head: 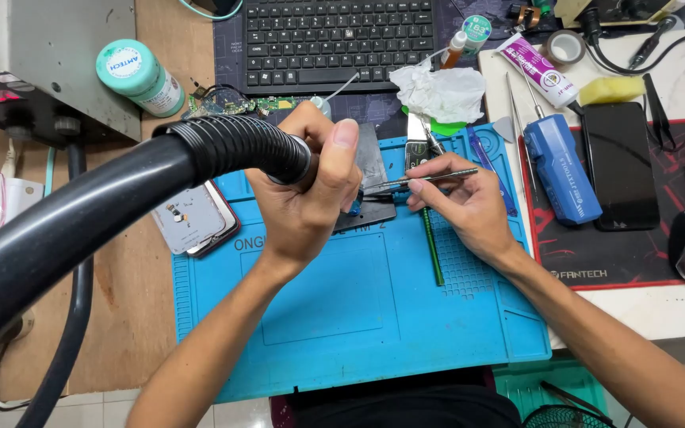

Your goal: Repairing a small electronic component board by heating it with a heat gun, wiping parts with a cloth, and manipulating tiny components with a precision tool.

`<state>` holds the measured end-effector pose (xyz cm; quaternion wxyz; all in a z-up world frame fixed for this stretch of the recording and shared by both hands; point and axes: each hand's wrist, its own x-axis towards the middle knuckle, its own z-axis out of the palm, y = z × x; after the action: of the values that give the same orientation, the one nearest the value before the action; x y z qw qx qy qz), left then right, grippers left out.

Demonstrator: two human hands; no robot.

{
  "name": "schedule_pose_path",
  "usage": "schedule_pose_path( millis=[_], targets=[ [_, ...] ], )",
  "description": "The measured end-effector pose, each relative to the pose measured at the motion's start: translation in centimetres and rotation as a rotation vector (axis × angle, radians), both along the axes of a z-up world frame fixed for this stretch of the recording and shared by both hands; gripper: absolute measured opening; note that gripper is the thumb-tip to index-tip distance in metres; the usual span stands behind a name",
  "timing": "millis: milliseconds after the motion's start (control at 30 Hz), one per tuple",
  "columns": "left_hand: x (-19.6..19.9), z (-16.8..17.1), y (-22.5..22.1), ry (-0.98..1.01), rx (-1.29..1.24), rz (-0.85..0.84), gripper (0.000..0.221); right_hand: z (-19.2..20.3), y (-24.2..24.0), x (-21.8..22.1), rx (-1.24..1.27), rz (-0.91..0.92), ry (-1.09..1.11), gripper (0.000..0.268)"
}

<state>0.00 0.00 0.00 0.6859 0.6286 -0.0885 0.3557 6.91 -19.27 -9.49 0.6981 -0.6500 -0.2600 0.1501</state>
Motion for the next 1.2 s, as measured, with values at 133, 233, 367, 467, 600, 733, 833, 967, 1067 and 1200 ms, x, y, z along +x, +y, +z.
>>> schedule_pose_path(
  millis=[133,233,367,467,600,733,833,967,1067,1200],
  targets=[
    [-0.4,0.7,-0.1,0.003,0.001,0.005,0.03,0.7,0.1,-0.2,0.009,0.001,0.001,0.019],
    [-1.0,1.8,-0.4,0.168,-0.079,-0.016,0.03,1.9,0.1,-0.5,-0.182,-0.001,-0.024,0.013],
    [-1.0,1.8,-0.5,0.168,-0.084,-0.016,0.03,1.9,0.1,-0.5,-0.177,-0.01,0.005,0.013],
    [-0.9,1.8,-0.5,0.167,-0.087,-0.018,0.03,1.9,0.1,-0.5,-0.17,-0.006,0.002,0.014],
    [-1.0,1.8,-0.5,0.17,-0.084,-0.016,0.03,1.9,0.1,-0.5,-0.169,-0.007,0.008,0.014],
    [-1.0,1.8,-0.4,0.179,-0.081,-0.019,0.031,2.0,0.1,-0.5,-0.166,-0.003,-0.014,0.014],
    [-1.1,1.8,-0.4,0.174,-0.09,-0.025,0.031,1.9,0.0,-0.6,-0.17,-0.001,-0.018,0.013],
    [-1.1,1.8,-0.5,0.173,-0.093,-0.025,0.031,1.8,0.0,-0.6,-0.176,-0.008,-0.012,0.013],
    [-1.1,1.8,-0.4,0.175,-0.093,-0.022,0.031,1.8,0.0,-0.6,-0.176,-0.008,-0.018,0.013],
    [-1.1,1.6,-0.4,0.173,-0.109,-0.02,0.03,1.9,-0.1,-0.6,-0.179,0.003,-0.029,0.013]
  ],
)
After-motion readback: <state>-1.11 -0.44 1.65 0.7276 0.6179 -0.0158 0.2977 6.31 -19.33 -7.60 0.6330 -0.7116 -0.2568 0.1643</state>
